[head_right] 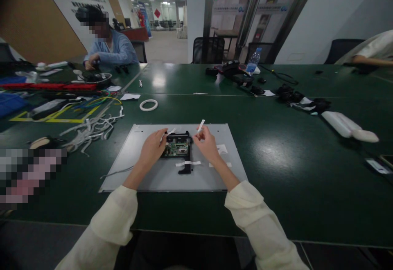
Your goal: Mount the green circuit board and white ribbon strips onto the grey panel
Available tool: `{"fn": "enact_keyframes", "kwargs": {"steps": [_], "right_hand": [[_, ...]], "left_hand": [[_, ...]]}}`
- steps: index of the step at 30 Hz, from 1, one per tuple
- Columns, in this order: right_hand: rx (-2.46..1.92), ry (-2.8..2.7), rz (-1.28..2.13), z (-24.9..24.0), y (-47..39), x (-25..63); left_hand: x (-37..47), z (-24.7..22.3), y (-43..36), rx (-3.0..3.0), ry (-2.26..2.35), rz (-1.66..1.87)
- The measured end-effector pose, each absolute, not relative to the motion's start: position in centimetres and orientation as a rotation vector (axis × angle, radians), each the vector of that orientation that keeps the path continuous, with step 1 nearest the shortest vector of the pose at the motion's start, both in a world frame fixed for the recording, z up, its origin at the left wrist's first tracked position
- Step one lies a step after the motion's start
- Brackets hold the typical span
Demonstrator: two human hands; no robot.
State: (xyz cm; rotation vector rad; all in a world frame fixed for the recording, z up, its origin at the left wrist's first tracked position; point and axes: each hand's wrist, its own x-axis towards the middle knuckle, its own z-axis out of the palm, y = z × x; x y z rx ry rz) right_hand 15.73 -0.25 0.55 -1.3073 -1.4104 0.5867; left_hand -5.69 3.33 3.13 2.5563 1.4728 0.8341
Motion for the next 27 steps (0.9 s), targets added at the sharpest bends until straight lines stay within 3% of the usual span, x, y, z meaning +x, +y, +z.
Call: {"fn": "enact_keyframes", "kwargs": {"steps": [10, 18, 27], "right_hand": [[-1.313, -1.688, 0.480, 2.7, 0.0, 15.1], [-1.210, -1.225, 1.135, 3.8, 5.6, 10.2], [-1.464, -1.261, 1.071, 2.1, 8.1, 8.8]], "left_hand": [[-5.9, 3.2, 2.7, 2.537, 1.771, 0.630], [-6.1, 2.3, 3.4, 2.454, 1.749, 0.661], [-6.3, 1.9, 3.8, 2.429, 1.797, 0.647]]}}
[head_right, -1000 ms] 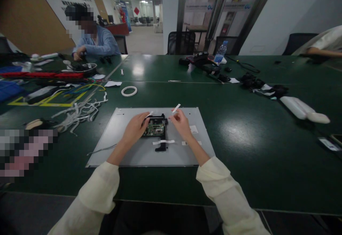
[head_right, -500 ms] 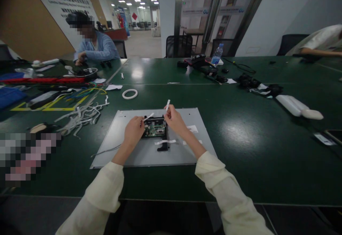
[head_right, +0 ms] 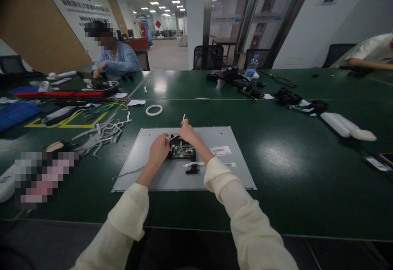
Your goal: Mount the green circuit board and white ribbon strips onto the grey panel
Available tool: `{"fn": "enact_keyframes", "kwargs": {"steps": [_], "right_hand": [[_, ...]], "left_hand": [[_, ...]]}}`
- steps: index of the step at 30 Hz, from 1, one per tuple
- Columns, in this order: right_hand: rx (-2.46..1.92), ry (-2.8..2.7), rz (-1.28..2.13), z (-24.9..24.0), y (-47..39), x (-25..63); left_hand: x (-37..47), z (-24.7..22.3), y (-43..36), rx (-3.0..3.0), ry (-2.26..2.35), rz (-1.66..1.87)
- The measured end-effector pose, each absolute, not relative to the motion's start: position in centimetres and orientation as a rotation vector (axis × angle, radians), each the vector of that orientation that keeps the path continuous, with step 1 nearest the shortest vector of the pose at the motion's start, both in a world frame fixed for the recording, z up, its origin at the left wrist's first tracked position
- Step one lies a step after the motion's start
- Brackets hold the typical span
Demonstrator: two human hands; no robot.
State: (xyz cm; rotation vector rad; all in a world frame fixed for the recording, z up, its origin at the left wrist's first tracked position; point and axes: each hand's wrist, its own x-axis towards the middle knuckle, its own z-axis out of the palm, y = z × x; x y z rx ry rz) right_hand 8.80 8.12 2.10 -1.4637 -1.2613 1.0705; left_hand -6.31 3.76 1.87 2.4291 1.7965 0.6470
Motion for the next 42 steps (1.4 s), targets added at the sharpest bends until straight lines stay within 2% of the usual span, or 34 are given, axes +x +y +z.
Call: {"fn": "enact_keyframes", "kwargs": {"steps": [9, 16, 19, 24, 29, 35, 42], "right_hand": [[-1.449, -1.299, 1.040, 3.2, 8.0, 10.0], [-1.315, -1.209, 1.164, 5.2, 2.5, 13.4], [-1.210, -1.179, 1.318, 5.0, -0.3, 14.7], [-0.919, -1.084, 1.591, 4.3, -2.6, 15.2], [-0.880, -1.128, 1.687, 4.9, -3.1, 14.5], [-0.883, -1.128, 1.758, 4.9, -3.5, 14.1], [-0.806, -1.060, 1.837, 3.2, -2.9, 14.5]], "left_hand": [[-7.1, 2.4, 3.7, 2.393, 1.953, 0.492], [-7.4, 2.8, 3.8, 2.384, 1.979, 0.477], [-7.1, 3.4, 3.6, 2.400, 1.825, 0.701], [-5.9, 4.3, 2.9, 2.252, 1.266, 1.012], [-3.6, 5.1, 3.0, 1.899, 1.071, 1.010], [-0.8, 5.9, 3.7, 1.638, 0.809, 0.787], [-1.1, 5.1, 4.1, 1.433, 0.762, 0.826]]}}
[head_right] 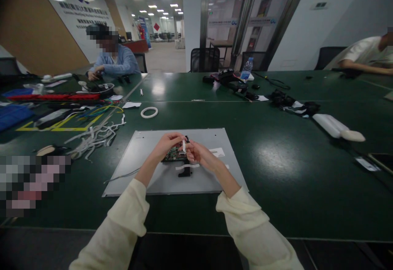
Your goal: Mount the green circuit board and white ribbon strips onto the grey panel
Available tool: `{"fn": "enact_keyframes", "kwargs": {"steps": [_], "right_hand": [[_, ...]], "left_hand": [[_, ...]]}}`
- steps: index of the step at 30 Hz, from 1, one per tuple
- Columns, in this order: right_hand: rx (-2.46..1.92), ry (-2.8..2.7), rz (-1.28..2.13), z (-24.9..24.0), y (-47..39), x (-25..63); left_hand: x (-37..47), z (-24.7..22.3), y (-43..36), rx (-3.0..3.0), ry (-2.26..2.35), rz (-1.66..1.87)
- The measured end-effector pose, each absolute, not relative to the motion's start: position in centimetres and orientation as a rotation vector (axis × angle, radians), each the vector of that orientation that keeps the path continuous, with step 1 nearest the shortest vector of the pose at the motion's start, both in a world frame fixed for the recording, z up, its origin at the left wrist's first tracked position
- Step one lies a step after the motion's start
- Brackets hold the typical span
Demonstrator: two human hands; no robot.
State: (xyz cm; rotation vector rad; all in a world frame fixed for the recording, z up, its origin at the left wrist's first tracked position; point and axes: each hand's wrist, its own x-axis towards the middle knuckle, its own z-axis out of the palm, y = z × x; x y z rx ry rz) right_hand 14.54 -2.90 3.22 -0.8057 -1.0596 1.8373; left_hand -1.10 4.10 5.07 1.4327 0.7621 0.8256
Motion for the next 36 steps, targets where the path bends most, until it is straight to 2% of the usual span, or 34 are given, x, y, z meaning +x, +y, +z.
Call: {"fn": "enact_keyframes", "kwargs": {"steps": [5, 10, 19, 30, 36], "right_hand": [[-0.870, -0.981, 1.875, 2.6, -2.5, 14.4], [-0.932, -0.916, 1.741, 4.0, -3.0, 14.3], [-1.244, -1.358, 1.447, 4.4, -3.4, 14.7], [-1.190, -1.223, 1.618, 4.7, -4.0, 14.7], [-1.327, -1.162, 1.549, 4.5, -3.9, 14.4]], "left_hand": [[-1.4, 5.1, 4.1, 1.476, 0.809, 0.896], [-1.0, 5.0, 4.0, 1.535, 0.899, 1.063], [-1.3, 4.7, 4.3, 1.671, 1.034, 1.238], [-1.1, 4.1, 4.3, 1.903, 1.217, 1.328], [-1.0, 3.4, 4.7, 1.976, 1.207, 1.325]]}}
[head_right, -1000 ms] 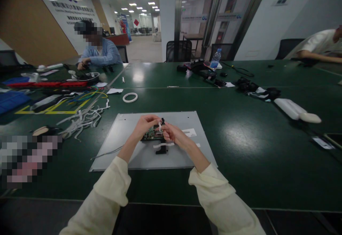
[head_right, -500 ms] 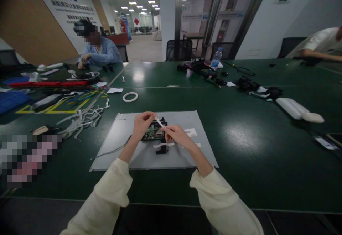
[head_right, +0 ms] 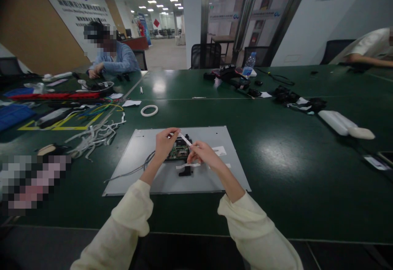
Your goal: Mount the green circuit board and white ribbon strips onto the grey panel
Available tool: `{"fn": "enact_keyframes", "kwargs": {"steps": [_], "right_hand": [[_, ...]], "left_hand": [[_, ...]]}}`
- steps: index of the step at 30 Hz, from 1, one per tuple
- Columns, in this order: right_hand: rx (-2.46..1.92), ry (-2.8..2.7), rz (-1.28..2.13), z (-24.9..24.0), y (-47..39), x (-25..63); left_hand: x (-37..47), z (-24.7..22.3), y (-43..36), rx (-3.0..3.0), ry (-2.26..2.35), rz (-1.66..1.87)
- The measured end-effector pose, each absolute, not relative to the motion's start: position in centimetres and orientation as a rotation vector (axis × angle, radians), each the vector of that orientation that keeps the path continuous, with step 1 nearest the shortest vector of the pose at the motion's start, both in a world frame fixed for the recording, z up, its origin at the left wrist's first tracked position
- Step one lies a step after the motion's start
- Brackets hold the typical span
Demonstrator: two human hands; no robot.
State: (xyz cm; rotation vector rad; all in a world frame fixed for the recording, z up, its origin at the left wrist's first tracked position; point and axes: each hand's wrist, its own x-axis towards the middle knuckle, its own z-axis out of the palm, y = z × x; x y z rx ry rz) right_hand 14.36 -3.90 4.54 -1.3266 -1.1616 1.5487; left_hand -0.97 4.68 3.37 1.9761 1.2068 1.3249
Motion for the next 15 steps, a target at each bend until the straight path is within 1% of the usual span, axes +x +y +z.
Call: {"fn": "enact_keyframes", "kwargs": {"steps": [2, 7, 11, 15], "right_hand": [[-1.429, -1.212, 1.438, 4.1, -3.7, 14.4], [-1.621, -1.402, 1.008, 3.2, -3.1, 14.9], [-1.659, -1.383, 0.938, 2.8, -2.8, 14.9], [-1.659, -1.344, 0.951, 2.2, -2.3, 14.5]], "left_hand": [[-1.0, 3.2, 4.8, 1.998, 1.206, 1.321], [-0.9, 3.2, 4.8, 2.055, 1.205, 1.293], [-1.1, 3.5, 4.8, 1.985, 1.177, 1.327], [-1.5, 3.6, 4.6, 2.030, 1.200, 1.375]]}}
